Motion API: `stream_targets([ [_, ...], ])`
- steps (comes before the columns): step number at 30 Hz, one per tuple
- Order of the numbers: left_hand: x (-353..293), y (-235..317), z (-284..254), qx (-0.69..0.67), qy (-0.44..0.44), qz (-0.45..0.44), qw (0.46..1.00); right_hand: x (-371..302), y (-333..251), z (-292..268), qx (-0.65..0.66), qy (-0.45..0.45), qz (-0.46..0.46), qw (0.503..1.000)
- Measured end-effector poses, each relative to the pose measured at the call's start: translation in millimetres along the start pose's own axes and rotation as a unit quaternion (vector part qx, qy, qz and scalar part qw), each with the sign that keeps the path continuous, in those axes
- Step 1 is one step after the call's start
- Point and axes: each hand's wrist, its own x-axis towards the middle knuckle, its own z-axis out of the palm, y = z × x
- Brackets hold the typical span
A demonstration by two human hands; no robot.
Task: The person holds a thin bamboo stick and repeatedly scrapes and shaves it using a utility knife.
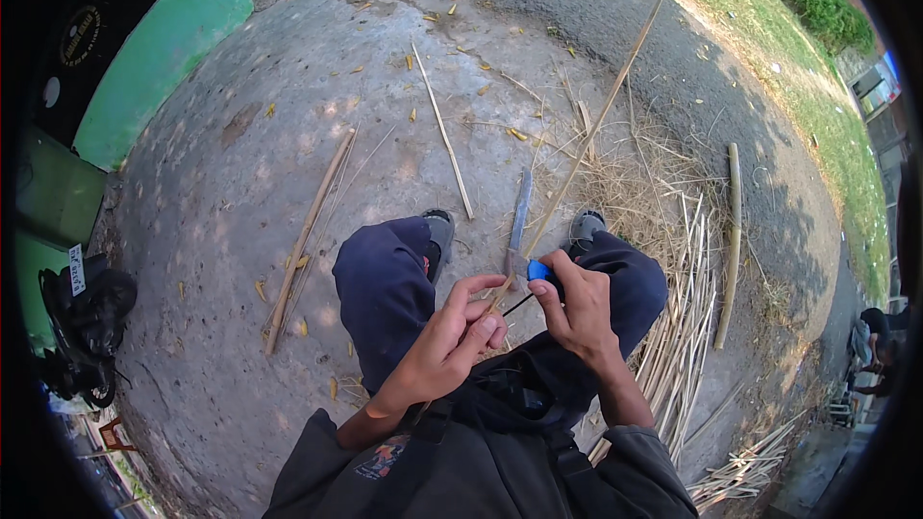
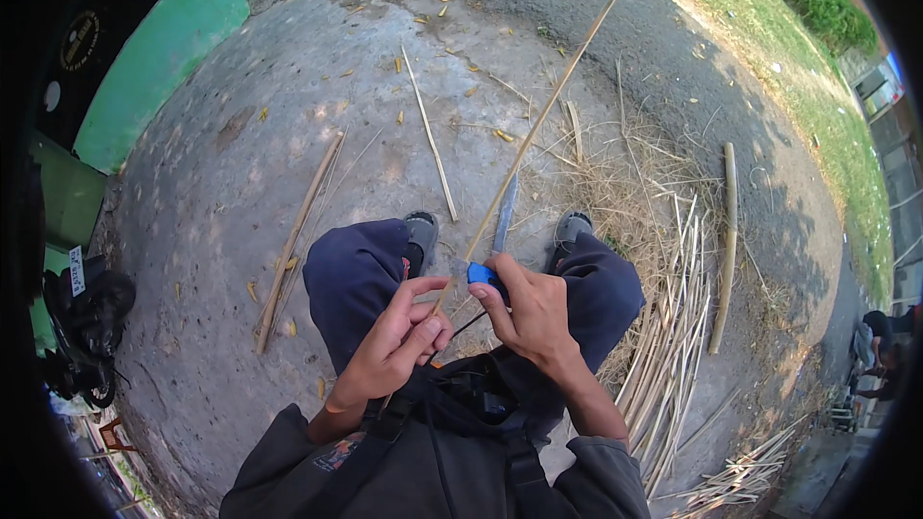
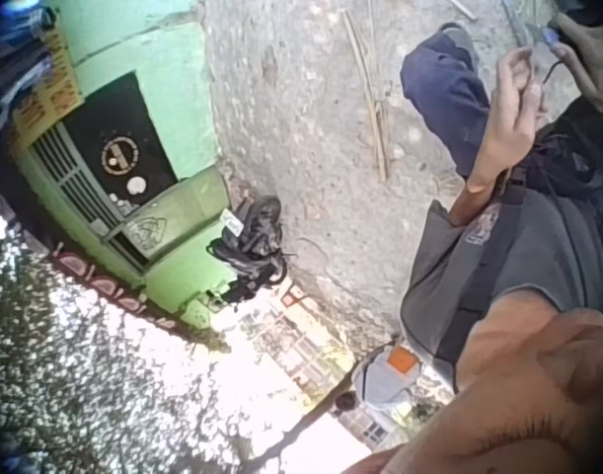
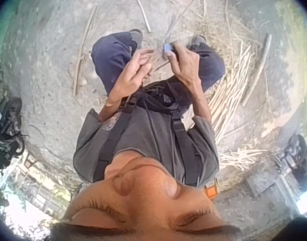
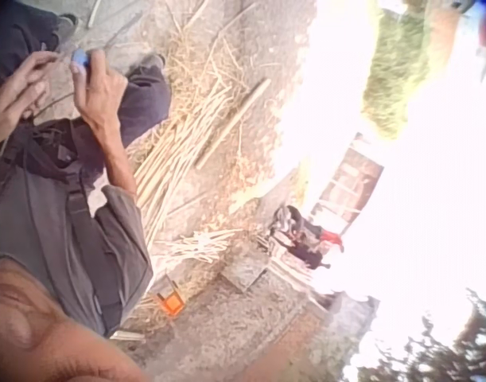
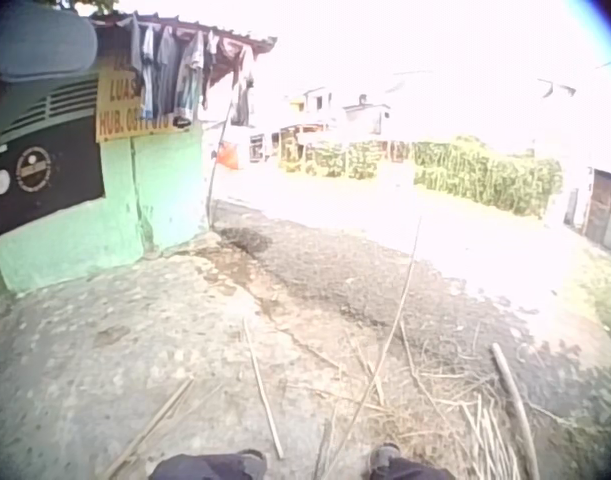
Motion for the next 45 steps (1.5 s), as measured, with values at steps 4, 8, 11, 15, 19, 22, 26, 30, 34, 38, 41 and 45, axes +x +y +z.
stream_targets([
  [4,2.0,-10.8,-3.9,-0.087,-0.023,-0.029,0.995,2.3,2.6,3.6,0.167,0.061,0.018,0.984],
  [8,3.2,-8.3,-3.0,-0.097,-0.066,-0.036,0.992,5.4,-12.8,3.6,0.343,0.077,0.174,0.920],
  [11,2.1,-7.0,2.8,-0.069,-0.040,-0.036,0.996,8.4,-5.4,3.1,0.422,0.046,0.228,0.877],
  [15,-2.3,-13.9,2.9,0.130,-0.002,0.025,0.991,17.8,-2.3,-1.4,0.405,0.093,0.220,0.883],
  [19,-3.8,-14.5,5.0,0.131,0.028,0.038,0.990,11.4,-0.7,-2.0,0.238,0.078,0.160,0.955],
  [22,-2.9,-10.8,2.5,0.120,0.039,0.020,0.992,-4.1,5.0,2.3,0.219,0.049,0.074,0.972],
  [26,-2.5,-12.6,7.1,0.155,0.064,0.065,0.984,-13.3,-7.2,3.0,0.027,-0.004,-0.028,0.999],
  [30,-4.4,-10.0,10.2,0.176,0.050,0.085,0.979,-15.6,-7.4,3.9,-0.026,-0.004,-0.054,0.998],
  [34,-5.7,-9.2,10.1,0.180,0.046,0.102,0.977,-14.9,-7.7,3.1,-0.061,0.012,-0.075,0.995],
  [38,-10.8,-6.9,9.7,0.184,0.046,0.100,0.977,-10.6,-9.0,2.5,-0.058,0.059,-0.089,0.993],
  [41,-15.6,0.5,9.7,0.195,0.012,0.047,0.980,-7.1,-9.3,-6.4,-0.078,0.056,-0.069,0.993],
  [45,-18.4,-3.8,12.0,0.213,0.039,0.075,0.973,2.0,-5.6,-10.5,-0.093,0.080,-0.076,0.989],
])
